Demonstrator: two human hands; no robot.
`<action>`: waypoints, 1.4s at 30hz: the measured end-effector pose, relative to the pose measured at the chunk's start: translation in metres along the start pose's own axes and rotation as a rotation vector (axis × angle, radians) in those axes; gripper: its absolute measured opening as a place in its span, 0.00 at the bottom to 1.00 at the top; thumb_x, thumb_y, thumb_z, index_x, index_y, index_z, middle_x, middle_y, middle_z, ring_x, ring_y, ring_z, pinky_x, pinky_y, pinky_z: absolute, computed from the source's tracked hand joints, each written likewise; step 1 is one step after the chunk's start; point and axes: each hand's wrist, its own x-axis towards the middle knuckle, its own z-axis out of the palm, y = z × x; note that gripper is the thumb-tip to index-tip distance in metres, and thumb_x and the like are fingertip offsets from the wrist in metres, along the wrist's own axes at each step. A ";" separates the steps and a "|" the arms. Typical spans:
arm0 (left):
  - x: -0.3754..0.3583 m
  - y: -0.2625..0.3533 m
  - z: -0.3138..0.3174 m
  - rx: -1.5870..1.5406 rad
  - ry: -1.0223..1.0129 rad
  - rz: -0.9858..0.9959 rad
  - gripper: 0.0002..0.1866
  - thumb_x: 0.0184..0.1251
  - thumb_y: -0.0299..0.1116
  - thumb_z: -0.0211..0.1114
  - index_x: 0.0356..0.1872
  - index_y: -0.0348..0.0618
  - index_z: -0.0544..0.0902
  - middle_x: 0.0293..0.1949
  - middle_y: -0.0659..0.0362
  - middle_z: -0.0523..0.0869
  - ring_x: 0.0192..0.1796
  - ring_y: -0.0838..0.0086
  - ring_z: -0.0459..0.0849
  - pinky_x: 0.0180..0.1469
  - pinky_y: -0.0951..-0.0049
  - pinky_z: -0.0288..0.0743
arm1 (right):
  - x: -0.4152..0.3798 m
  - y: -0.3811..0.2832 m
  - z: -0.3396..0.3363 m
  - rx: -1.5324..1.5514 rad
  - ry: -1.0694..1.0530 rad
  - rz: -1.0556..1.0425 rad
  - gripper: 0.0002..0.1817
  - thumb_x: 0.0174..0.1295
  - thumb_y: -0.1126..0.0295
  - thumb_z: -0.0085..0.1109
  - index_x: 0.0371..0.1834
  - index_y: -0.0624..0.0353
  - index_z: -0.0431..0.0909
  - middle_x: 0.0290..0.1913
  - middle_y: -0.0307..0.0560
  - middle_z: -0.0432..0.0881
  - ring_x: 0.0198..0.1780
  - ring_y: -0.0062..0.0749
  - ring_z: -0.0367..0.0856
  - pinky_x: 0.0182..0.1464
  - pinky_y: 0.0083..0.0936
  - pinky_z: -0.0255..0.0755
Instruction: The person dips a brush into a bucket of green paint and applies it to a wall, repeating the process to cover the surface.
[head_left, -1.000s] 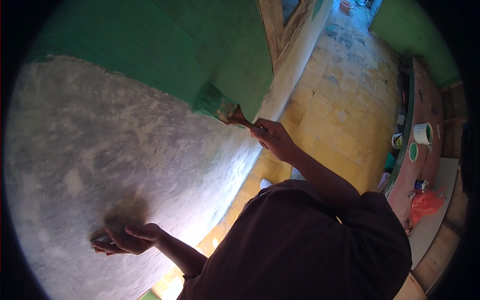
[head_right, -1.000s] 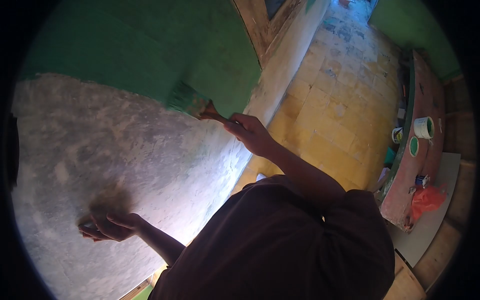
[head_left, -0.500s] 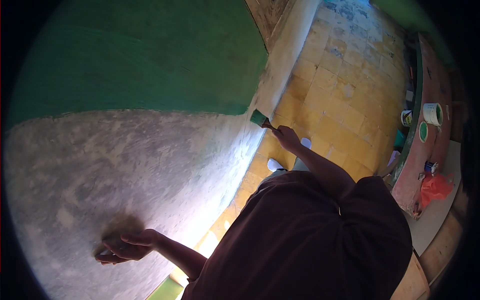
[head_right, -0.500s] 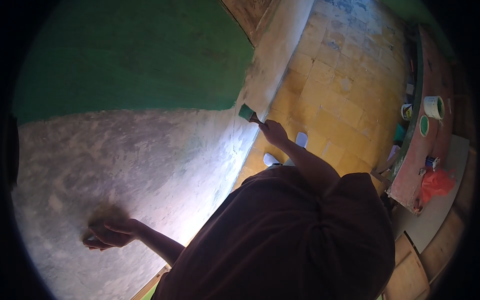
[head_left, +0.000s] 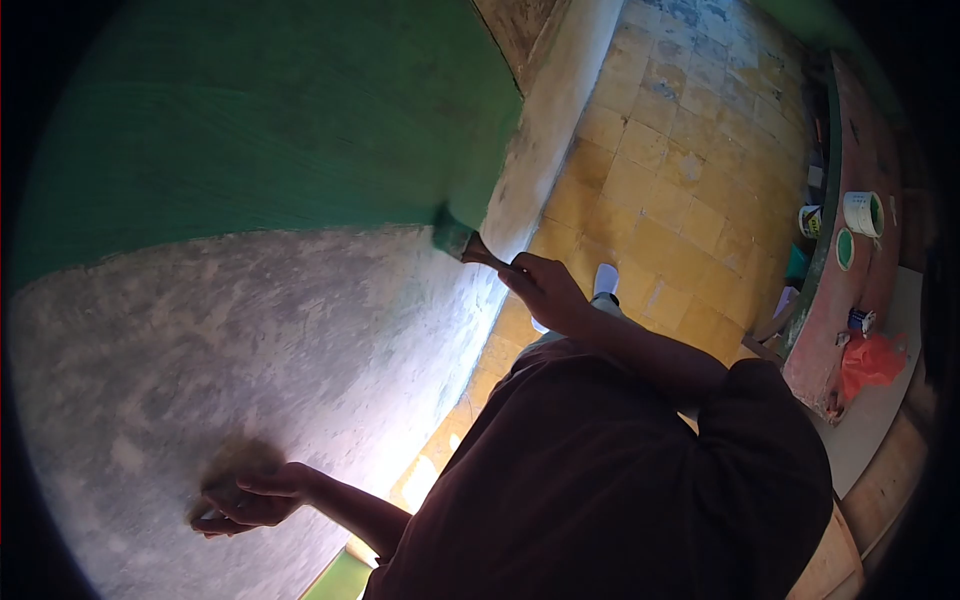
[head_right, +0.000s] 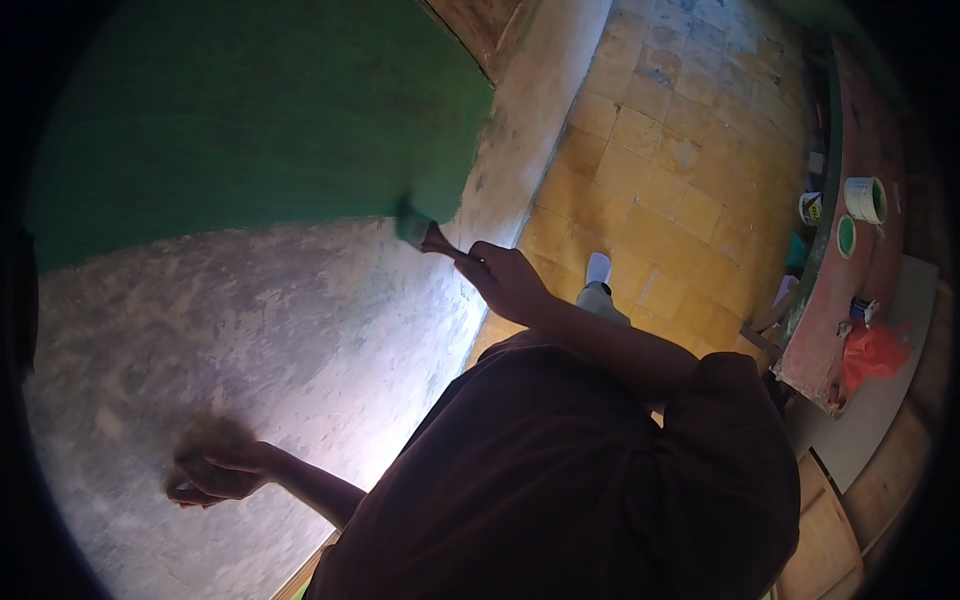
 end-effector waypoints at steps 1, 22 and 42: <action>-0.001 0.000 0.000 -0.003 -0.004 0.002 0.21 0.70 0.46 0.53 0.55 0.41 0.76 0.71 0.50 0.62 0.74 0.51 0.52 0.72 0.44 0.44 | -0.005 -0.008 -0.005 0.107 -0.058 0.001 0.16 0.67 0.60 0.54 0.30 0.63 0.75 0.16 0.42 0.68 0.19 0.22 0.65 0.24 0.26 0.59; -0.004 0.000 0.002 0.022 -0.019 -0.049 0.24 0.70 0.45 0.55 0.59 0.40 0.71 0.71 0.49 0.61 0.74 0.52 0.51 0.71 0.47 0.47 | -0.001 0.118 0.024 -0.111 -0.030 0.151 0.20 0.67 0.55 0.52 0.29 0.62 0.75 0.21 0.49 0.75 0.25 0.37 0.75 0.30 0.35 0.66; -0.002 0.004 0.001 -0.120 0.122 -0.184 0.23 0.68 0.51 0.54 0.51 0.45 0.81 0.66 0.49 0.70 0.73 0.54 0.57 0.73 0.43 0.32 | -0.011 -0.156 -0.010 0.442 -0.197 -0.316 0.11 0.71 0.63 0.50 0.33 0.57 0.72 0.19 0.27 0.63 0.22 0.08 0.57 0.24 0.14 0.52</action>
